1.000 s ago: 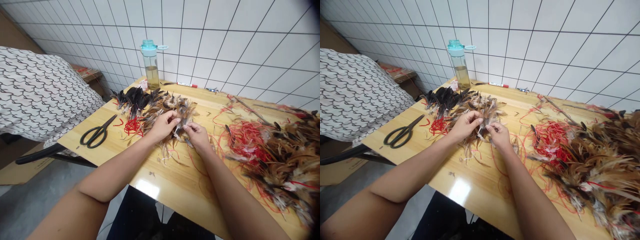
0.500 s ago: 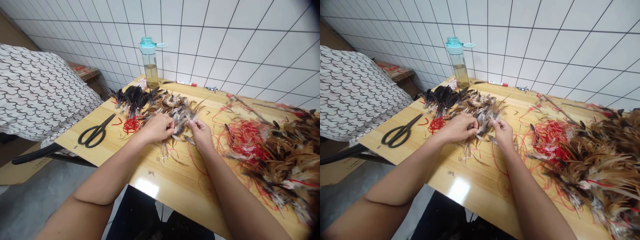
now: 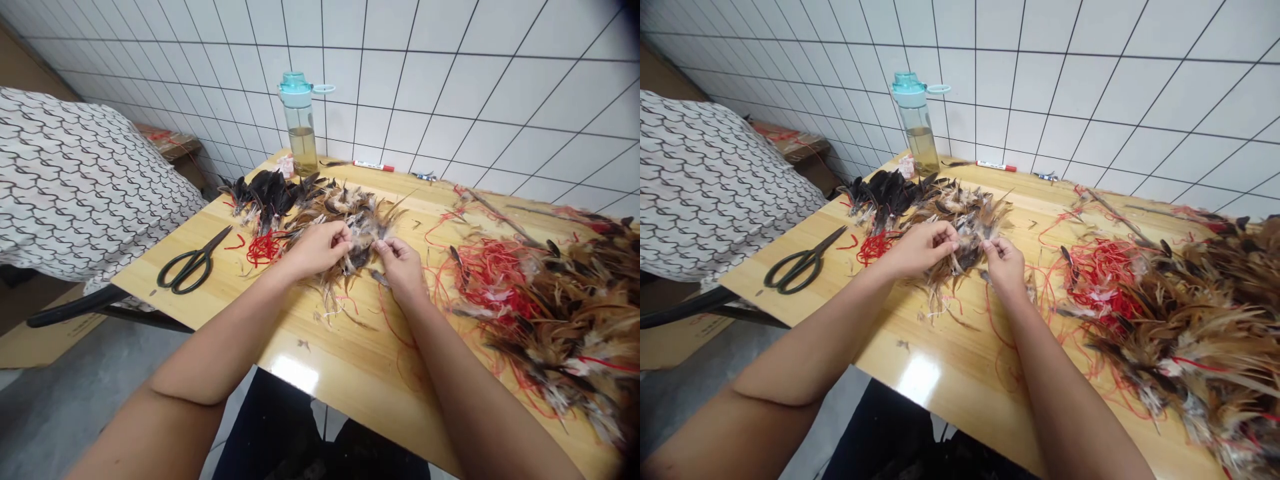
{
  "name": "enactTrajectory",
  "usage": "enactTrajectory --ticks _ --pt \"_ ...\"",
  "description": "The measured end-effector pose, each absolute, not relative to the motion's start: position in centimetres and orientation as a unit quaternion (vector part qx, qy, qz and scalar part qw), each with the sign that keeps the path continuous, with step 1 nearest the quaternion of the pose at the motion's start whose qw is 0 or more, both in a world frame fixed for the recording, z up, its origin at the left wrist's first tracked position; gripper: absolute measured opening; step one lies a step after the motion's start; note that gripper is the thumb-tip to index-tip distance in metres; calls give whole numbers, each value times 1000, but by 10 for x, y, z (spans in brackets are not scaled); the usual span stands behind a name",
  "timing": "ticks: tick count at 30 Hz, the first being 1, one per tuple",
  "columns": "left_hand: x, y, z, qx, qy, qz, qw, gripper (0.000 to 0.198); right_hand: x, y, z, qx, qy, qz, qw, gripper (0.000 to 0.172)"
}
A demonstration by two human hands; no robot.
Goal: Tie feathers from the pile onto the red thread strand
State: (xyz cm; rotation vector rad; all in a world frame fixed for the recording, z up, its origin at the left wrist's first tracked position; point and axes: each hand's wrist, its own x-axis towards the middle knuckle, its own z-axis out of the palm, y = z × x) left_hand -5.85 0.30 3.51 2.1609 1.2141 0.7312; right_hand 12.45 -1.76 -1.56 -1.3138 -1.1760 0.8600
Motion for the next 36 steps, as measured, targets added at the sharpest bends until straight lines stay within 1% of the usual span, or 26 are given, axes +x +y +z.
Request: enactTrajectory --ticks 3,6,9,13,20,25,31,36 --pt "-57 5 35 747 445 335 363 12 123 -18 -16 -544 -504 370 560 29" --pt "-52 4 32 694 425 363 454 15 123 -18 -17 -534 -512 378 556 29" --pt "-47 3 29 665 406 386 493 18 122 -18 -18 -529 -529 386 540 29" --pt "-43 2 26 654 420 396 489 19 120 -19 -17 -512 -546 401 528 29" --pt "-40 1 23 658 420 393 487 16 119 -19 -16 -473 -534 471 519 27" --pt "-43 0 27 687 426 379 450 20 119 -19 -14 -476 -486 490 545 27" --pt "-39 -4 27 735 418 293 447 28 119 -21 -6 -475 -434 505 575 32" --pt "-28 -5 14 715 420 307 466 22 119 -19 -9 -478 -445 496 572 32"
